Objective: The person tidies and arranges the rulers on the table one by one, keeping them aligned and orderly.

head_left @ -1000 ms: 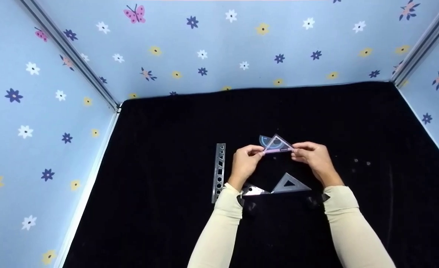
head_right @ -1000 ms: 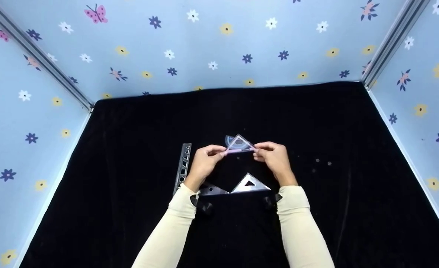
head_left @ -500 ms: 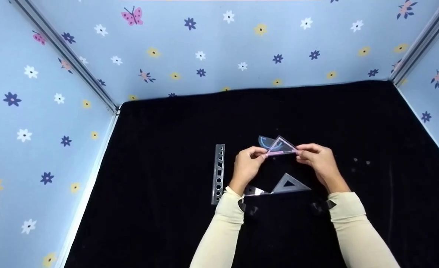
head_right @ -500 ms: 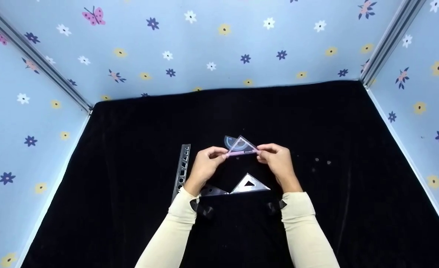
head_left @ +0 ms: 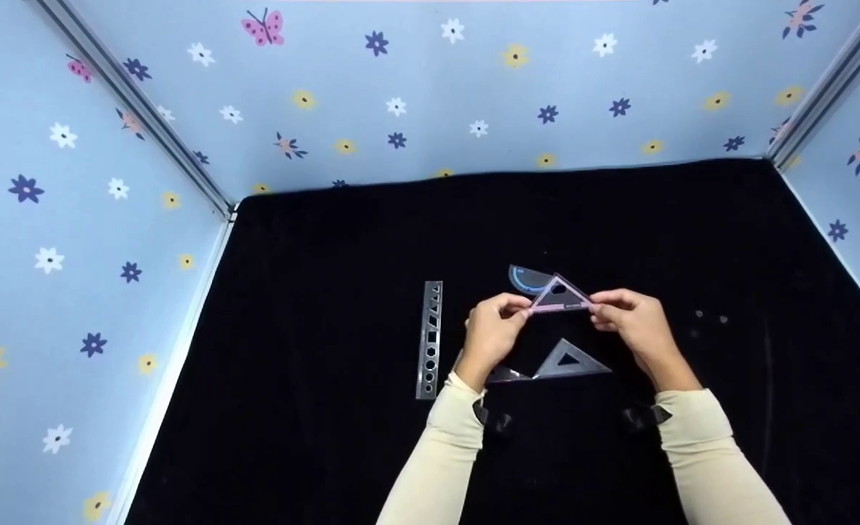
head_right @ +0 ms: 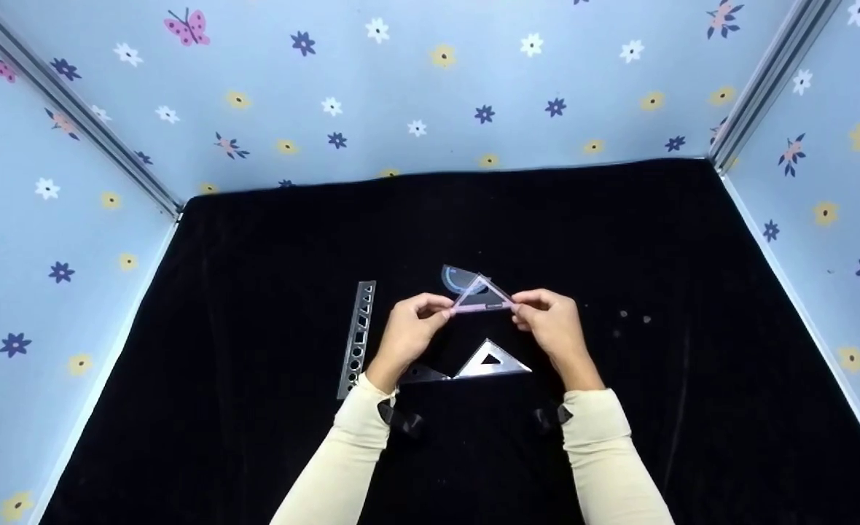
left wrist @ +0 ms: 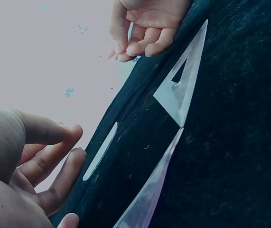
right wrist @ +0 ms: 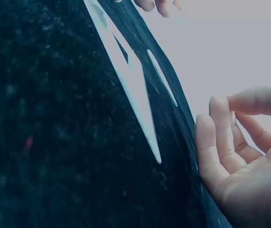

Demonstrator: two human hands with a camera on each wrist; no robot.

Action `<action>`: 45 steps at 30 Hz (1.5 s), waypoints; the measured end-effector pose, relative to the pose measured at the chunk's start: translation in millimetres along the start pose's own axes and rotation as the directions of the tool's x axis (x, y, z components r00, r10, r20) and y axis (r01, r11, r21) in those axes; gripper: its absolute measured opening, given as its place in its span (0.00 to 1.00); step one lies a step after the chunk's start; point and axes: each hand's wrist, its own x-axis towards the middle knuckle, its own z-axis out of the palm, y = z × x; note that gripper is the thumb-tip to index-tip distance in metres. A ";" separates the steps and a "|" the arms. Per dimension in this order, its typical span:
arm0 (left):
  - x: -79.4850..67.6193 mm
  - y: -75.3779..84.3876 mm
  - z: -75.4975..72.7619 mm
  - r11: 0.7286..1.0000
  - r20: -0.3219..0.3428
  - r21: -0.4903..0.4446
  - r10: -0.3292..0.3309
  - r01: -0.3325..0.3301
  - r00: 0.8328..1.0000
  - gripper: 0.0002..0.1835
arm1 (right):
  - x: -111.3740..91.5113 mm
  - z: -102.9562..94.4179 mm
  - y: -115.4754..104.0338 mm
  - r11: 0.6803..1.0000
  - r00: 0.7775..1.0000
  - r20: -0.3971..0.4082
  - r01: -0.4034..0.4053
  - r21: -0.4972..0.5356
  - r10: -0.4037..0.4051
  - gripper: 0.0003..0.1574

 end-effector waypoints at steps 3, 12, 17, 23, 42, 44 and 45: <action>-2.5 1.7 1.5 1.000 0.000 0.009 0.013 -0.013 1.000 0.05 | -2.2 -3.2 -1.2 1.000 1.000 0.009 0.012 -0.028 -0.012 0.15; -7.5 5.4 7.9 1.000 -0.013 -0.024 0.015 -0.015 1.000 0.05 | -8.6 -11.4 -3.5 0.995 1.000 0.014 0.028 -0.099 -0.027 0.17; -13.0 5.5 10.7 1.000 -0.004 -0.026 0.011 -0.011 1.000 0.05 | -14.1 -14.7 -1.4 0.994 1.000 0.013 0.005 -0.112 -0.003 0.18; -17.9 7.0 15.6 0.999 0.015 0.002 0.054 -0.054 0.998 0.05 | -19.3 -20.4 1.8 0.993 1.000 -0.004 -0.005 -0.119 0.005 0.18; -27.5 13.7 26.7 0.984 0.012 0.012 0.176 -0.176 0.984 0.07 | -34.3 -35.0 3.0 0.985 1.000 -0.016 0.011 -0.170 -0.014 0.16; -28.1 15.1 27.3 0.981 0.015 0.011 0.194 -0.194 0.981 0.07 | -35.4 -37.2 2.6 0.982 1.000 -0.015 0.017 -0.188 -0.020 0.16; -28.4 16.0 27.7 0.980 0.018 0.007 0.201 -0.201 0.979 0.07 | -36.0 -38.3 2.2 0.981 1.000 -0.015 0.020 -0.194 -0.023 0.16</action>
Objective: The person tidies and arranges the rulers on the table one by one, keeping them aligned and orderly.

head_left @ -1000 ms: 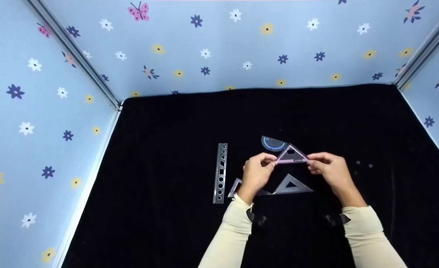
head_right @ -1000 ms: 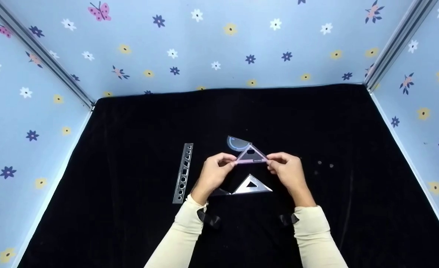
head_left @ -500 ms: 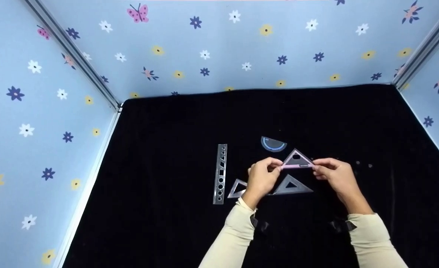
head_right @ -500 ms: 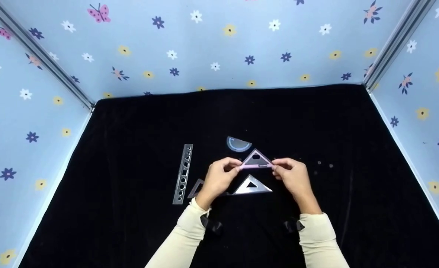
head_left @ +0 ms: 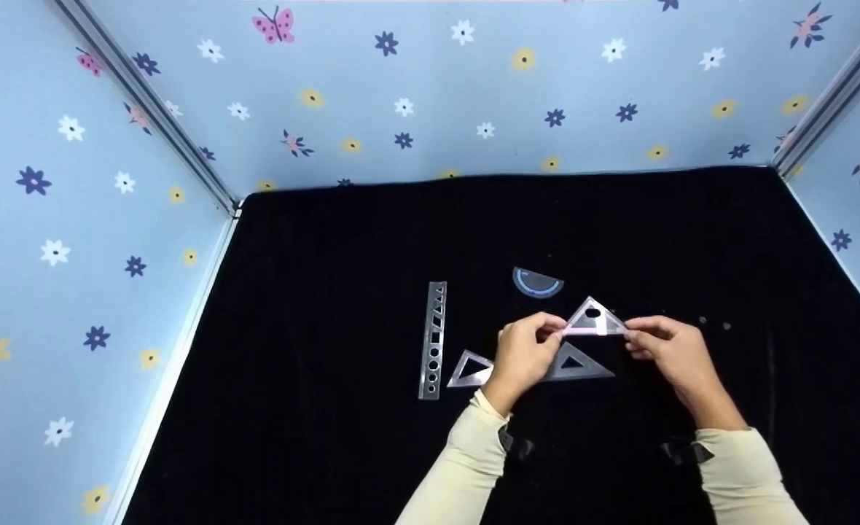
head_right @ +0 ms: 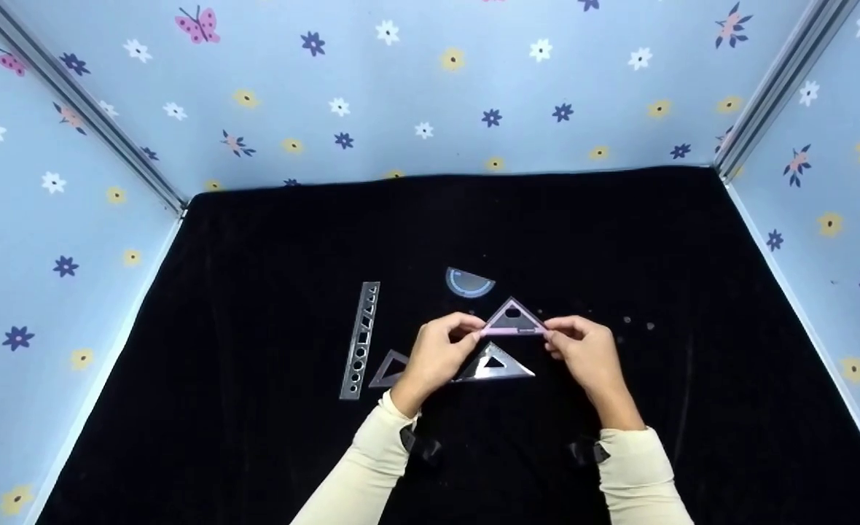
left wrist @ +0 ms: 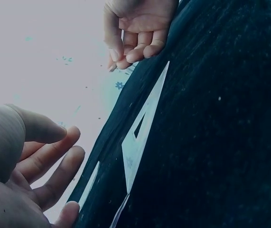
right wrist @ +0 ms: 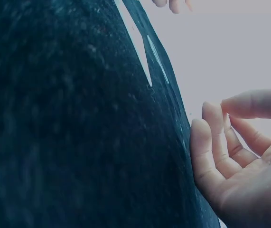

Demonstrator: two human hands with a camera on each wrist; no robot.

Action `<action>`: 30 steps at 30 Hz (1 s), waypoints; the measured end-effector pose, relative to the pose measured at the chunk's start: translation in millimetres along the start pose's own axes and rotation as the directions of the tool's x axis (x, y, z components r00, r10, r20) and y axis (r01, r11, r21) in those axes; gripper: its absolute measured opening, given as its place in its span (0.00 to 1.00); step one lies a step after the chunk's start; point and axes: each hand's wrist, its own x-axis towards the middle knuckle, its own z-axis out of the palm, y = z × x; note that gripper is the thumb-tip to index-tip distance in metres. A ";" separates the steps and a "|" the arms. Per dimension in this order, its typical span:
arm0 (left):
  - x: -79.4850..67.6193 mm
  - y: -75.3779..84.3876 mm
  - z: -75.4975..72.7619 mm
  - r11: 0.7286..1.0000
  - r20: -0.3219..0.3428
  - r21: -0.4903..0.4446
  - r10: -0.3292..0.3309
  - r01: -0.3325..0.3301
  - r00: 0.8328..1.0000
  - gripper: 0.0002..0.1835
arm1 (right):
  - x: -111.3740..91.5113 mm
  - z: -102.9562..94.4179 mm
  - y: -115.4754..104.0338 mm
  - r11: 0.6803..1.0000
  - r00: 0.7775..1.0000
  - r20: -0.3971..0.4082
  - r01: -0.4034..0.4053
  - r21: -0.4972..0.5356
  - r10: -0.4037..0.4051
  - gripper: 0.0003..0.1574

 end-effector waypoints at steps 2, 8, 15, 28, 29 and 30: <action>-0.3 1.9 0.5 1.000 0.012 -0.001 0.010 -0.010 1.000 0.08 | -1.8 -2.5 0.2 1.000 1.000 -0.003 0.004 -0.012 -0.004 0.16; -2.0 6.4 2.2 1.000 0.051 -0.029 0.011 -0.009 0.999 0.08 | -8.8 -7.9 2.5 1.000 1.000 -0.007 0.002 -0.017 -0.002 0.17; -4.9 9.2 4.0 1.000 0.069 -0.001 0.029 -0.029 0.997 0.08 | -13.9 -12.5 2.1 0.999 1.000 -0.012 0.015 -0.037 -0.016 0.16; -8.7 11.2 14.8 0.997 0.095 0.018 0.070 -0.072 0.993 0.08 | -22.5 -24.1 5.5 0.995 1.000 -0.013 0.008 -0.102 -0.009 0.16; -8.9 11.6 15.4 0.997 0.103 0.025 0.073 -0.076 0.992 0.08 | -22.8 -25.5 6.0 0.995 1.000 -0.012 0.009 -0.103 -0.010 0.16; -8.9 12.3 15.7 0.996 0.113 0.036 0.075 -0.080 0.991 0.08 | -23.2 -27.1 6.4 0.995 1.000 -0.011 0.010 -0.104 -0.011 0.16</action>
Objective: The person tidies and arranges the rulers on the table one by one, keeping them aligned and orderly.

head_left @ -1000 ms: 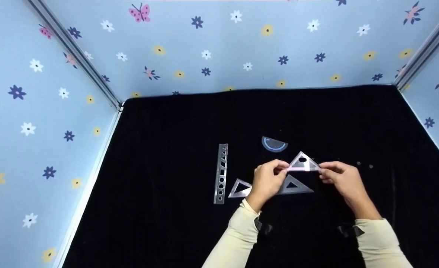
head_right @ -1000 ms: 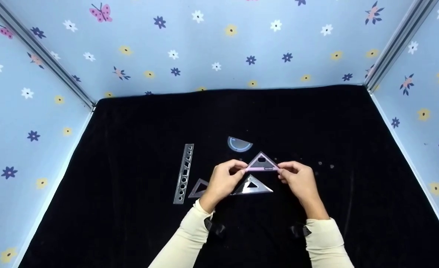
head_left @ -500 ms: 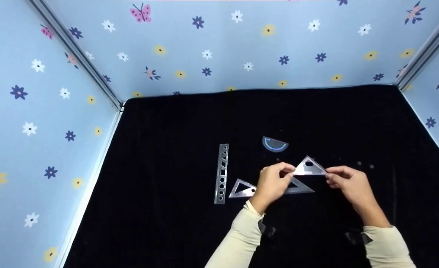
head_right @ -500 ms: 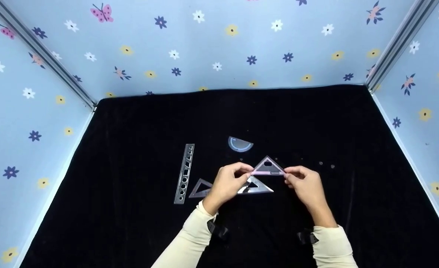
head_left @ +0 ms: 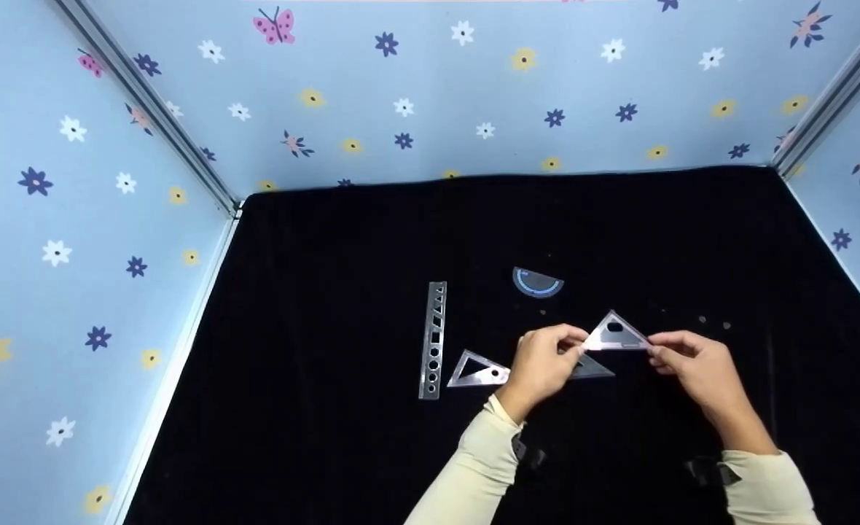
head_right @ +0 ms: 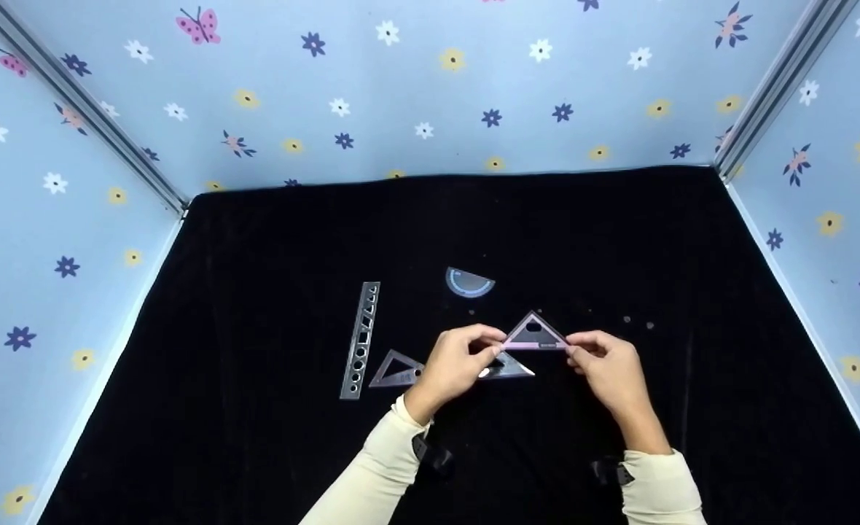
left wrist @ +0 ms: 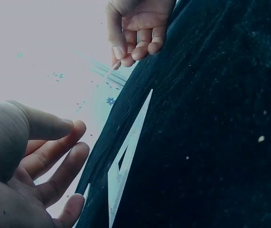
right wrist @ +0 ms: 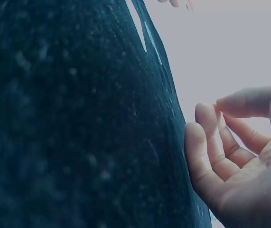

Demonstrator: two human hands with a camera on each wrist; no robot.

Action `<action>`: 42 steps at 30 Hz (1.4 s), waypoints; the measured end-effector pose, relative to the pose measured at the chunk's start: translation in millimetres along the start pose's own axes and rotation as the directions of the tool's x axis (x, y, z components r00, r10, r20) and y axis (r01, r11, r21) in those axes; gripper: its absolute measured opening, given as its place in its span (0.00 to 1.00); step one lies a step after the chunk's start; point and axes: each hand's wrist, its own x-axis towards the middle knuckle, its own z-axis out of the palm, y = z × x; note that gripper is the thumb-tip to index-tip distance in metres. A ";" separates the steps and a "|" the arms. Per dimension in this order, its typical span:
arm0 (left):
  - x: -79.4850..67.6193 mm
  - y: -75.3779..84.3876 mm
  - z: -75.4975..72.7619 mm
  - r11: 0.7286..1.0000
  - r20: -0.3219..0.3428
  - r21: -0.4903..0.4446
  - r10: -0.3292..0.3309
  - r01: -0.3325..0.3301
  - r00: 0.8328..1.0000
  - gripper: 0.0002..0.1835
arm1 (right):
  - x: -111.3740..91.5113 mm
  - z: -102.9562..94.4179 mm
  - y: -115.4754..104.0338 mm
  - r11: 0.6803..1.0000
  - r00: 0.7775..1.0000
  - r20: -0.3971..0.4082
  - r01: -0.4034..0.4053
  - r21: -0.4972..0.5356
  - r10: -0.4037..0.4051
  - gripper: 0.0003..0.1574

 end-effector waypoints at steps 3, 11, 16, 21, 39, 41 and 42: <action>-0.2 1.2 1.8 0.999 0.033 0.037 0.010 -0.011 0.999 0.08 | -0.4 -4.6 1.6 1.000 1.000 0.001 0.003 -0.003 -0.003 0.17; -0.6 3.7 9.4 0.991 0.066 0.129 0.037 -0.045 0.997 0.08 | -1.0 -13.5 6.9 1.000 1.000 -0.003 0.000 -0.018 0.000 0.17; -3.6 5.4 15.2 0.974 0.079 0.210 0.064 -0.079 0.995 0.09 | -2.4 -17.6 10.9 1.000 1.000 -0.018 0.017 -0.010 -0.017 0.16; -5.0 7.5 21.5 0.961 0.084 0.253 0.096 -0.115 0.992 0.09 | -4.7 -24.5 13.5 0.999 0.999 -0.018 0.049 -0.024 -0.049 0.15; -6.2 5.0 36.0 0.929 0.078 0.316 0.178 -0.194 0.981 0.07 | -7.4 -40.8 19.7 0.989 0.999 -0.003 0.044 -0.143 -0.045 0.15; -6.7 4.4 35.6 0.917 0.085 0.338 0.194 -0.211 0.977 0.07 | -7.5 -41.1 19.7 0.988 0.999 -0.002 0.039 -0.146 -0.039 0.15; -6.8 4.5 35.4 0.912 0.091 0.348 0.199 -0.219 0.976 0.08 | -7.6 -41.2 19.8 0.987 0.999 -0.003 0.040 -0.153 -0.041 0.15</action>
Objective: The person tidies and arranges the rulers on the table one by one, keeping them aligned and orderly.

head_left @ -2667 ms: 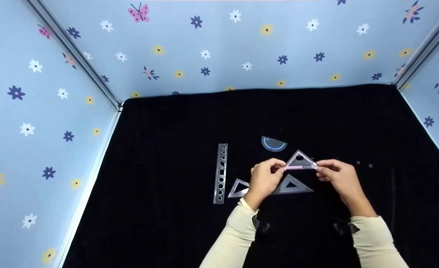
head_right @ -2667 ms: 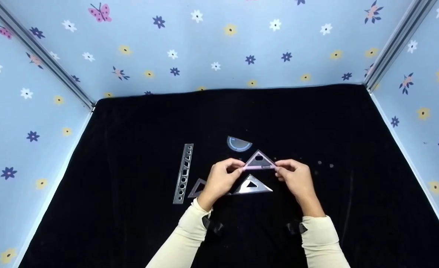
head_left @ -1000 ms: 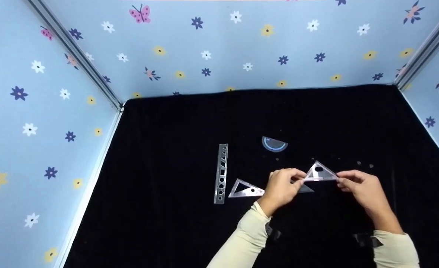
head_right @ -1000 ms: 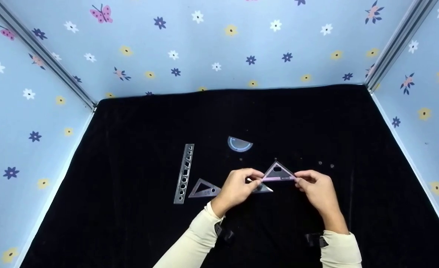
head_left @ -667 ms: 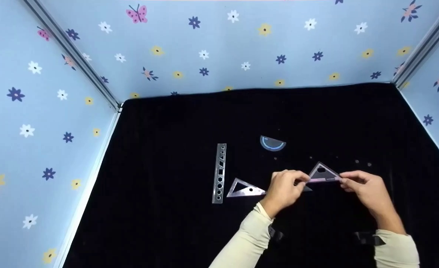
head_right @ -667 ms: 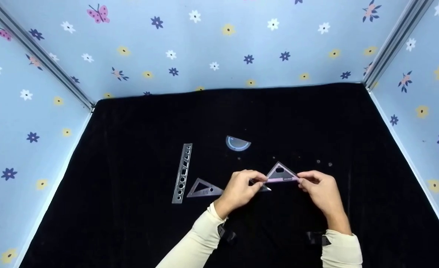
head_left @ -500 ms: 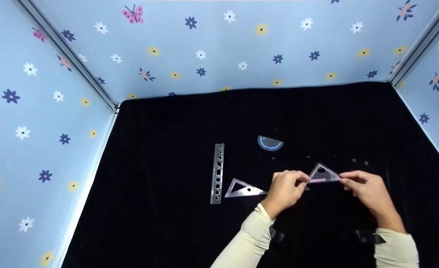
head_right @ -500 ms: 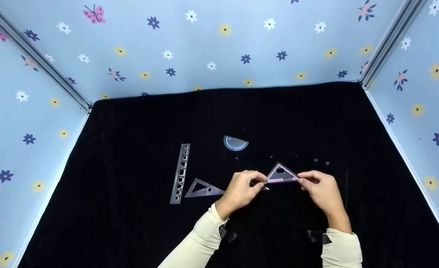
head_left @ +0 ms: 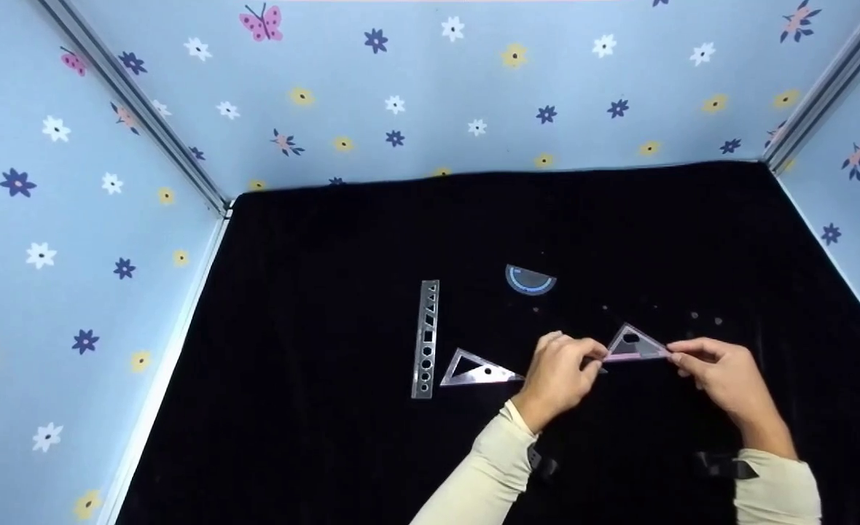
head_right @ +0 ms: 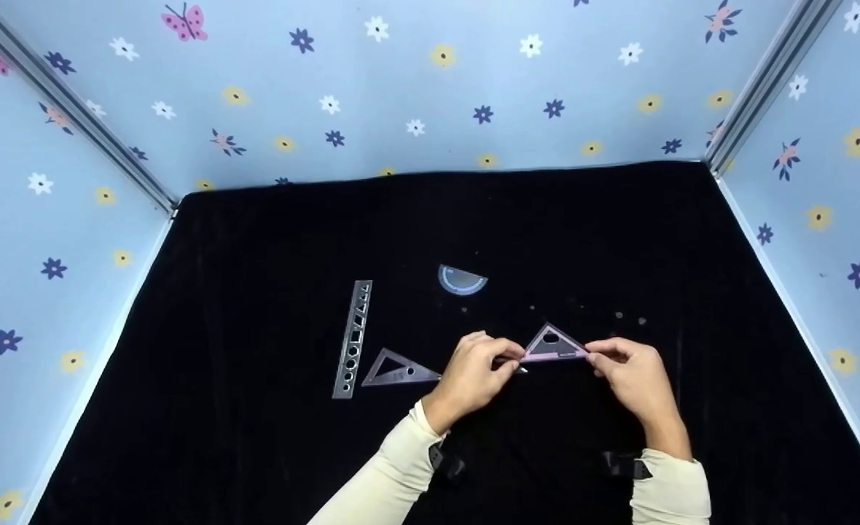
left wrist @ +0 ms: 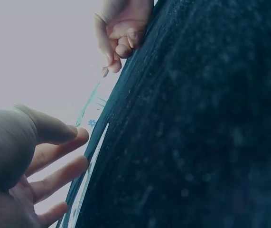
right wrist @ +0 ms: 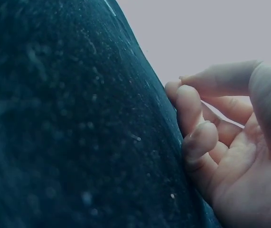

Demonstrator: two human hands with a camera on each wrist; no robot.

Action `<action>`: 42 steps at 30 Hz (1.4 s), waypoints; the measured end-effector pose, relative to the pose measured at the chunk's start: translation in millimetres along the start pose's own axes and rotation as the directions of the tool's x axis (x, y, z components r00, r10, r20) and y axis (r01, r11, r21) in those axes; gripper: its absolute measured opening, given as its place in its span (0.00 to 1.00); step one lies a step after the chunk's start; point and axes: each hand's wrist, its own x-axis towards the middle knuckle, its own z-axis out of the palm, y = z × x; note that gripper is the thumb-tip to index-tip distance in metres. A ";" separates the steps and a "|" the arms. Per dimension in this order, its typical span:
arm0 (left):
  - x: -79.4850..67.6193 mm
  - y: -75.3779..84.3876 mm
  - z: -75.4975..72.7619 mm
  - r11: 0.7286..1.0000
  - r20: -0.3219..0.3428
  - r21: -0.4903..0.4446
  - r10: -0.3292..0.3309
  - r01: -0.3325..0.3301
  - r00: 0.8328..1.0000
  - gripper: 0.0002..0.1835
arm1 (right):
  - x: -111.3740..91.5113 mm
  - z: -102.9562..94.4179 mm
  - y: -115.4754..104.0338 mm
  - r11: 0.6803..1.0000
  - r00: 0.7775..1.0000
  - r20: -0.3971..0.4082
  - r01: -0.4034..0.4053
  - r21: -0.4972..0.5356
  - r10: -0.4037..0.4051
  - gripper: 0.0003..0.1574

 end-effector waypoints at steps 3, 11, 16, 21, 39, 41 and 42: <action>0.1 -0.2 0.1 1.000 0.018 0.022 0.010 -0.010 1.000 0.09 | -0.8 -0.3 0.4 1.000 1.000 -0.013 -0.001 -0.026 0.001 0.14; 0.2 1.3 2.2 0.999 0.036 0.033 0.006 -0.007 0.999 0.09 | -3.2 -1.1 4.0 0.997 0.999 -0.033 0.003 -0.071 -0.006 0.14; 0.0 0.6 3.3 0.999 0.044 0.035 -0.006 0.005 0.999 0.08 | -1.7 -2.9 3.8 0.994 0.999 -0.025 0.030 -0.105 -0.033 0.10; -0.1 -0.5 3.3 0.999 0.060 0.044 -0.022 0.019 0.998 0.08 | -1.0 -4.8 3.0 0.986 0.999 0.013 0.052 -0.160 -0.050 0.08; -3.0 -2.1 10.1 0.990 0.057 0.135 0.037 -0.044 0.998 0.06 | -4.2 -9.7 4.5 0.983 0.997 0.072 0.026 -0.181 -0.014 0.10; -3.5 -2.9 10.5 0.992 0.048 0.124 0.028 -0.034 0.998 0.07 | -3.9 -8.8 4.9 0.984 0.997 0.075 0.026 -0.178 -0.012 0.10; -3.8 -3.5 10.9 0.993 0.044 0.116 0.023 -0.028 0.999 0.07 | -3.7 -8.5 5.1 0.984 0.997 0.076 0.025 -0.177 -0.012 0.10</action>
